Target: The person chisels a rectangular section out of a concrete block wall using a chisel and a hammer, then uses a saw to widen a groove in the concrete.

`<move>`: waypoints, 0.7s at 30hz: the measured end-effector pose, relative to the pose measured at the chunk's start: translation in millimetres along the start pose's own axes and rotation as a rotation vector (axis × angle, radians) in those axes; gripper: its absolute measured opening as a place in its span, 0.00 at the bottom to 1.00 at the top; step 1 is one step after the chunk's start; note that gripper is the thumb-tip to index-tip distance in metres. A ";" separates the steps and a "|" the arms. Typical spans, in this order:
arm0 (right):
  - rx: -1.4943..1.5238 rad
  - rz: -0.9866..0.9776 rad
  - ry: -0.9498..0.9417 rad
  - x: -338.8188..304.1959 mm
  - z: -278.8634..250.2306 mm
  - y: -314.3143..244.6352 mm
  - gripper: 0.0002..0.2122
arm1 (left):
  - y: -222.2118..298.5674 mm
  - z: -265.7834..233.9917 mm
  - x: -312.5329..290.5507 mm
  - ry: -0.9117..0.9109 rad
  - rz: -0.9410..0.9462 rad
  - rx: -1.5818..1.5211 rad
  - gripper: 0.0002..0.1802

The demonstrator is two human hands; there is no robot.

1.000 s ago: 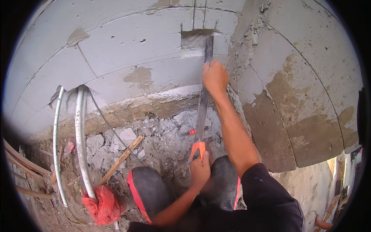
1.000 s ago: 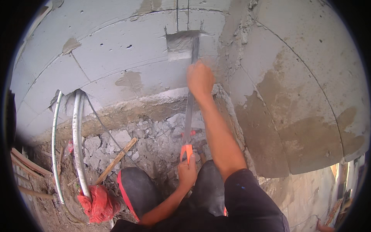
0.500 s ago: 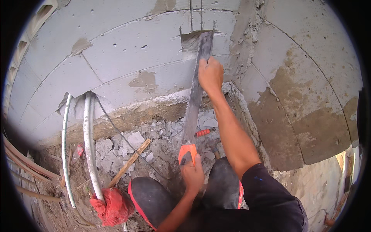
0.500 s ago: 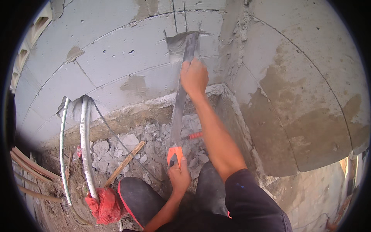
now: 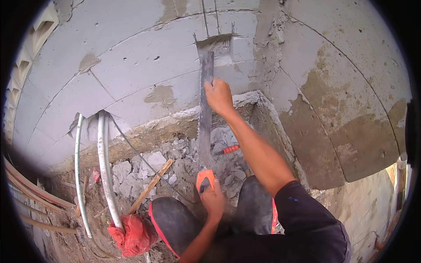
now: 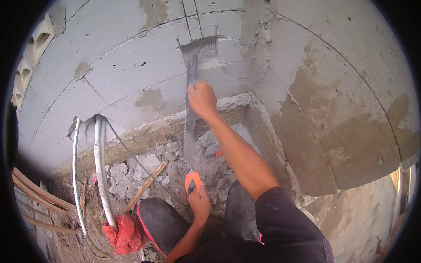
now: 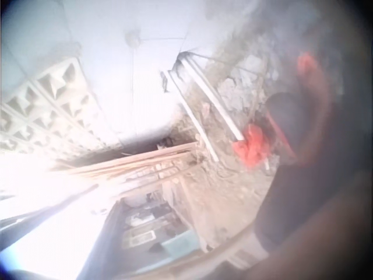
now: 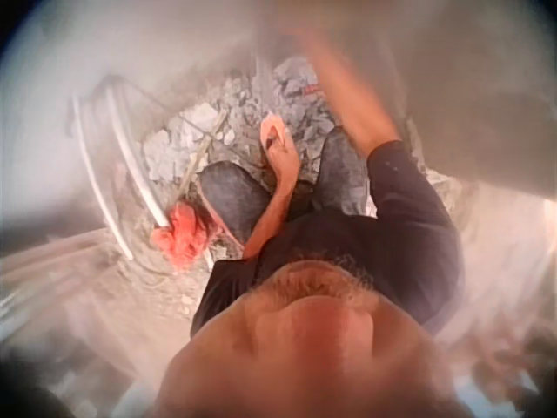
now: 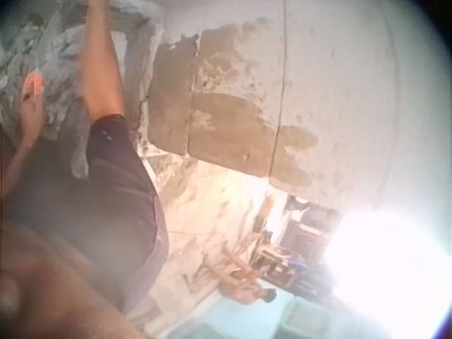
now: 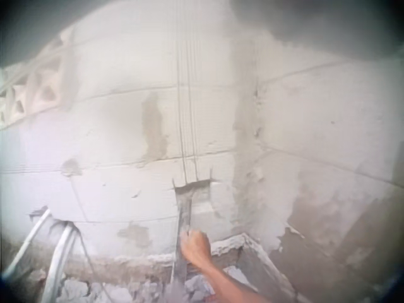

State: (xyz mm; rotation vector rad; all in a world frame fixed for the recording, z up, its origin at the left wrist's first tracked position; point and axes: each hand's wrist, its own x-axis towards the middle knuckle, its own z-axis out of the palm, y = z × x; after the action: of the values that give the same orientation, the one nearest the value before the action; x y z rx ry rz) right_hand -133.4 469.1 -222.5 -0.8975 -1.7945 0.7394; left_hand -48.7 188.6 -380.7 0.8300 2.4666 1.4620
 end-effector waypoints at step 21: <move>0.507 0.071 0.069 11.8 2.7 5.1 0.13 | 17.5 -6.7 17.4 0.022 0.149 0.279 0.25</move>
State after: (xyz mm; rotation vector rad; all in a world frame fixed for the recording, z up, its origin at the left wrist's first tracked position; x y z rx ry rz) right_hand -137.7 481.4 -221.8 -0.6369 -1.4213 1.1307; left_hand -59.2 199.2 -359.9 1.0740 2.7185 1.1881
